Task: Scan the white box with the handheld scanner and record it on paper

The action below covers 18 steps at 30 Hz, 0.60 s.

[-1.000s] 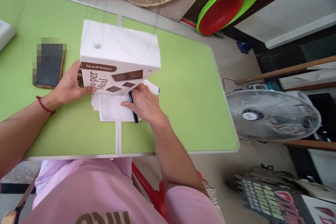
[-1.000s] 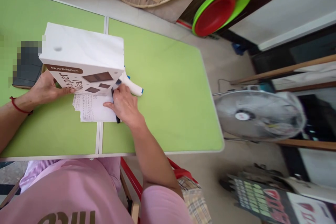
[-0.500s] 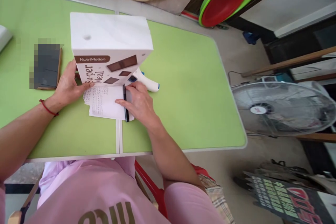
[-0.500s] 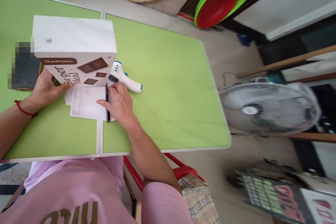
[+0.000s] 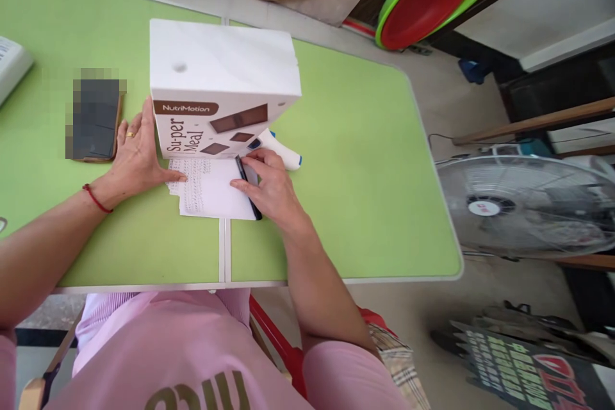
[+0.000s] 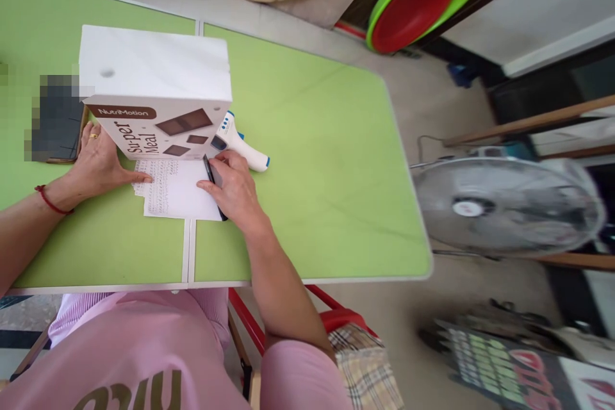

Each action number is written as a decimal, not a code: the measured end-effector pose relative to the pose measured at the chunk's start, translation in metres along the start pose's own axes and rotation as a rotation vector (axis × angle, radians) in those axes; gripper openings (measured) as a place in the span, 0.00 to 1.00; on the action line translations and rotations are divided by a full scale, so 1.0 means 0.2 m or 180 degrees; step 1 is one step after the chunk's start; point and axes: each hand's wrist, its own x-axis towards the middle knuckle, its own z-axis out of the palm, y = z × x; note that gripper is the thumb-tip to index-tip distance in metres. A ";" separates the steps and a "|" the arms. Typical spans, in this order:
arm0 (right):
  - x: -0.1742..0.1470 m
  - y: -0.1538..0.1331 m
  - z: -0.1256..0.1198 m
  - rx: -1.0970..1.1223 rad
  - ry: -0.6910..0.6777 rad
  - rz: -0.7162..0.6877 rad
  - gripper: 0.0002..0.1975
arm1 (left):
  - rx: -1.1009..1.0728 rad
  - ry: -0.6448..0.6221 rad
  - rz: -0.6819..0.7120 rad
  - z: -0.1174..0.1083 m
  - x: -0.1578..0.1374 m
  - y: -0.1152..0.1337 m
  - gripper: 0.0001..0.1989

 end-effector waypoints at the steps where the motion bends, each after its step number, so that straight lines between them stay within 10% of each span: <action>1: 0.00 0.00 -0.01 -0.0014 -0.0010 0.0052 0.22 | 0.0021 -0.0033 -0.0010 0.00 0.00 0.00 0.71; 11: -0.07 0.00 -0.09 0.0667 0.0808 0.0339 0.24 | 0.0140 -0.0184 -0.0060 0.01 -0.04 0.04 0.68; 18: -0.11 -0.14 -0.04 0.1827 0.1258 -0.0300 0.26 | 0.0074 -0.0105 0.0074 -0.01 -0.04 0.04 0.43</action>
